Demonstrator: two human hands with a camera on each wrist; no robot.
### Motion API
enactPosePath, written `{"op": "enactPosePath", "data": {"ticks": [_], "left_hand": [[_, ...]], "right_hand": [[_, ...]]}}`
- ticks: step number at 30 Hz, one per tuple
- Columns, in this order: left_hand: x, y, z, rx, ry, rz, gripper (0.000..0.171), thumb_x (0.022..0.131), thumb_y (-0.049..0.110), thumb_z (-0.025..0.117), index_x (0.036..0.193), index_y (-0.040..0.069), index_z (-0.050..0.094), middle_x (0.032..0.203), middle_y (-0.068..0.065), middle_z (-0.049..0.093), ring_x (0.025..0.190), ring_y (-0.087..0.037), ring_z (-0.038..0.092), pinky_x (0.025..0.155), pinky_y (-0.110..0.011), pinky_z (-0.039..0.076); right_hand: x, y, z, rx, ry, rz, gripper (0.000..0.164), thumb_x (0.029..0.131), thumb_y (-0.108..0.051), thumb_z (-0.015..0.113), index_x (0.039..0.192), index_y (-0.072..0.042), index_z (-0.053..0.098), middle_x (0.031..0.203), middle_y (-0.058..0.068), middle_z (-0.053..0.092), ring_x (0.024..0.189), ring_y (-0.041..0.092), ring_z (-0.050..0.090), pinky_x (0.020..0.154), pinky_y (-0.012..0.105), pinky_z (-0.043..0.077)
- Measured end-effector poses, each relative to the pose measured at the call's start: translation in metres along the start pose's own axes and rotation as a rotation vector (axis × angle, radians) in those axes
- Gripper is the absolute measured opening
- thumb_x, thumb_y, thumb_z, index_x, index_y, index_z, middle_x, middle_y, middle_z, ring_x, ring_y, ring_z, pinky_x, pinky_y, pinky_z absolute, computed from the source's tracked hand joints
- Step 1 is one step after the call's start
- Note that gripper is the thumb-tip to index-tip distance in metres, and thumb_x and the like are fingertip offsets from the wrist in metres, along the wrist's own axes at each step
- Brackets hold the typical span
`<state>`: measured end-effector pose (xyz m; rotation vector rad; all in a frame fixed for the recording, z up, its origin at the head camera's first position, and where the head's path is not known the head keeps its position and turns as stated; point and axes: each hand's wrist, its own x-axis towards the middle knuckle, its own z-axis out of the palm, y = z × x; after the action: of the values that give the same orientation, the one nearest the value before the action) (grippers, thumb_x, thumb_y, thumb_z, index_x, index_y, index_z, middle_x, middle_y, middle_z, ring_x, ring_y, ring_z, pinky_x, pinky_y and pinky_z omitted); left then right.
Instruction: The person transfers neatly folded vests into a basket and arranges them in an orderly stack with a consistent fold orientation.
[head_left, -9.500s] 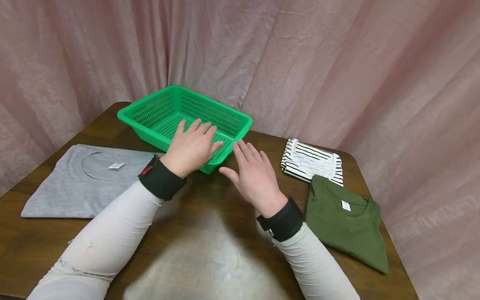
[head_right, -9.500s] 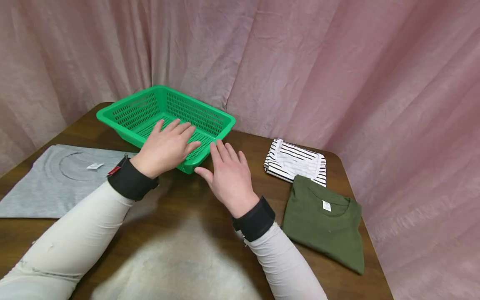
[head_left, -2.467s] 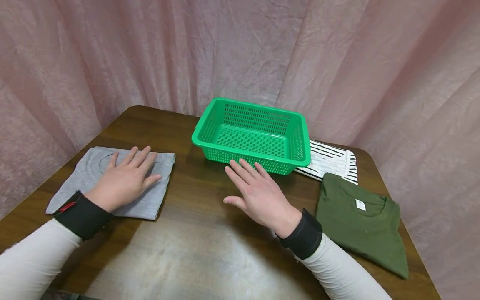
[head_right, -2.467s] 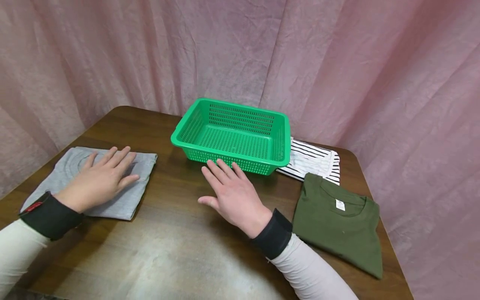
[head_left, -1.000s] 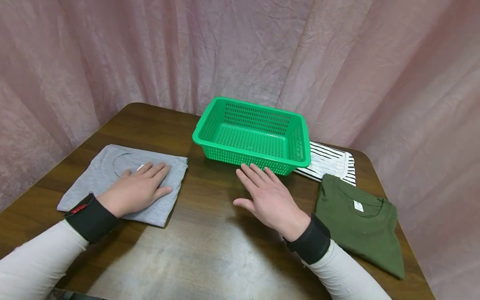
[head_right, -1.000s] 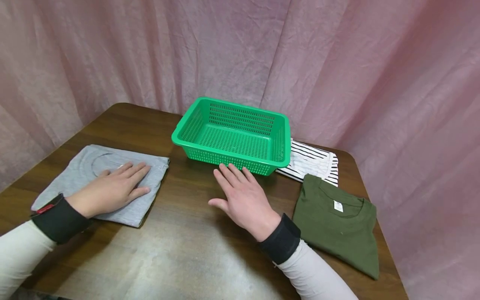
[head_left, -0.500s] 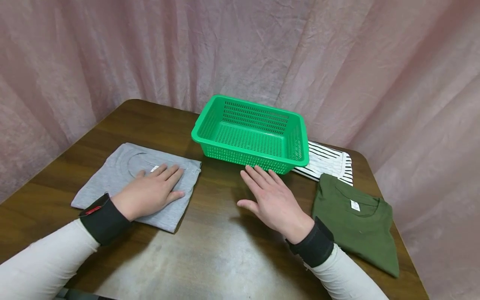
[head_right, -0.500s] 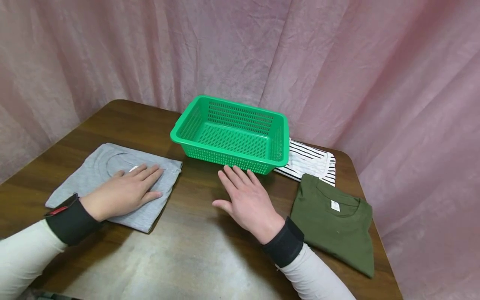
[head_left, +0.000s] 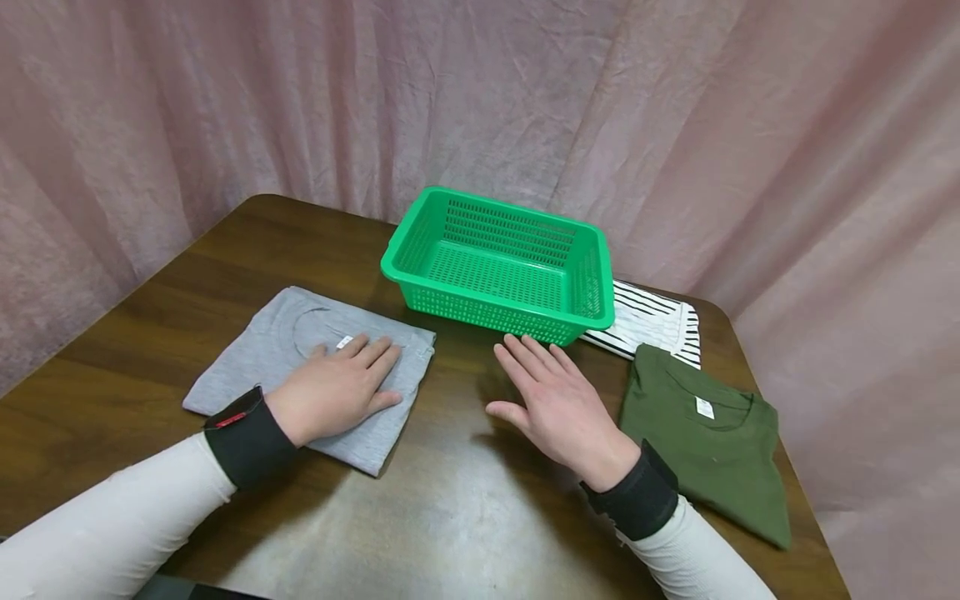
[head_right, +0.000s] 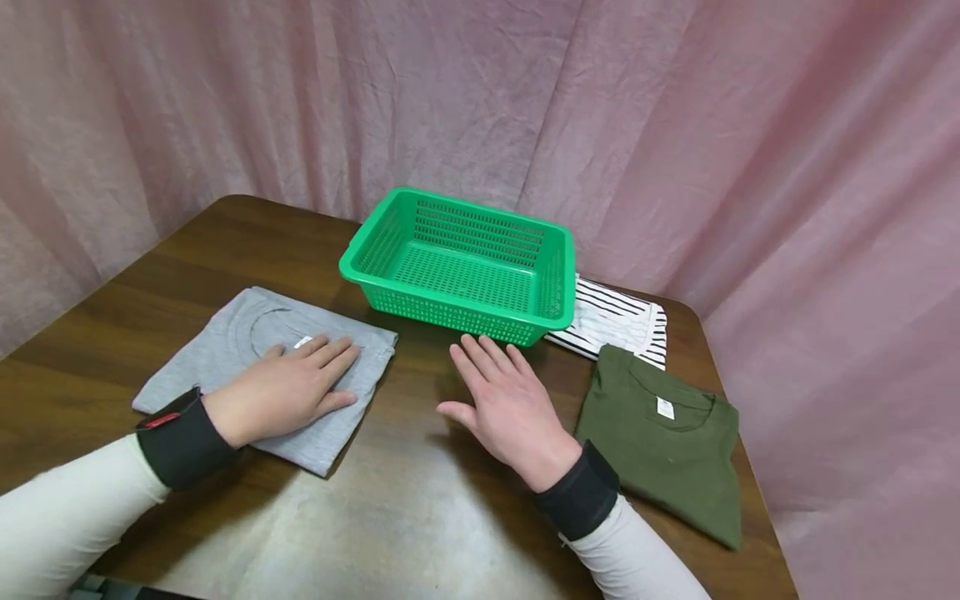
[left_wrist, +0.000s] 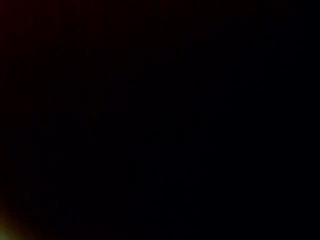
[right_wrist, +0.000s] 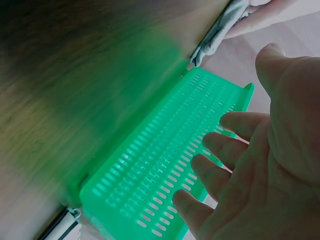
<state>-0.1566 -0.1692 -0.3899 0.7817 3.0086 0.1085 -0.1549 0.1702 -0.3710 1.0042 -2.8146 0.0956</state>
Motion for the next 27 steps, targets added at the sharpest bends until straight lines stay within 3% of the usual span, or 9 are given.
{"op": "enactPosePath", "data": {"ticks": [18,27], "left_hand": [[0.025,0.055,0.003,0.076,-0.010,0.095,0.073,0.111,0.052,0.063,0.164,0.003,0.050,0.167,-0.018,0.050,0.152,-0.045,0.048,0.106,-0.076,0.048],[0.036,0.079,0.003,0.070,-0.027,0.110,0.074,0.112,0.054,0.062,0.164,0.004,0.050,0.167,-0.018,0.050,0.152,-0.045,0.048,0.106,-0.076,0.047]], "right_hand": [[-0.016,0.008,0.001,0.008,-0.008,0.034,0.078,0.109,-0.054,0.066,0.169,-0.008,0.045,0.174,0.014,0.041,0.162,0.034,0.036,0.130,0.056,0.029],[-0.024,0.009,0.003,0.010,-0.024,0.044,0.079,0.109,-0.054,0.067,0.168,-0.007,0.046,0.173,0.015,0.043,0.161,0.035,0.038,0.129,0.058,0.031]]}}
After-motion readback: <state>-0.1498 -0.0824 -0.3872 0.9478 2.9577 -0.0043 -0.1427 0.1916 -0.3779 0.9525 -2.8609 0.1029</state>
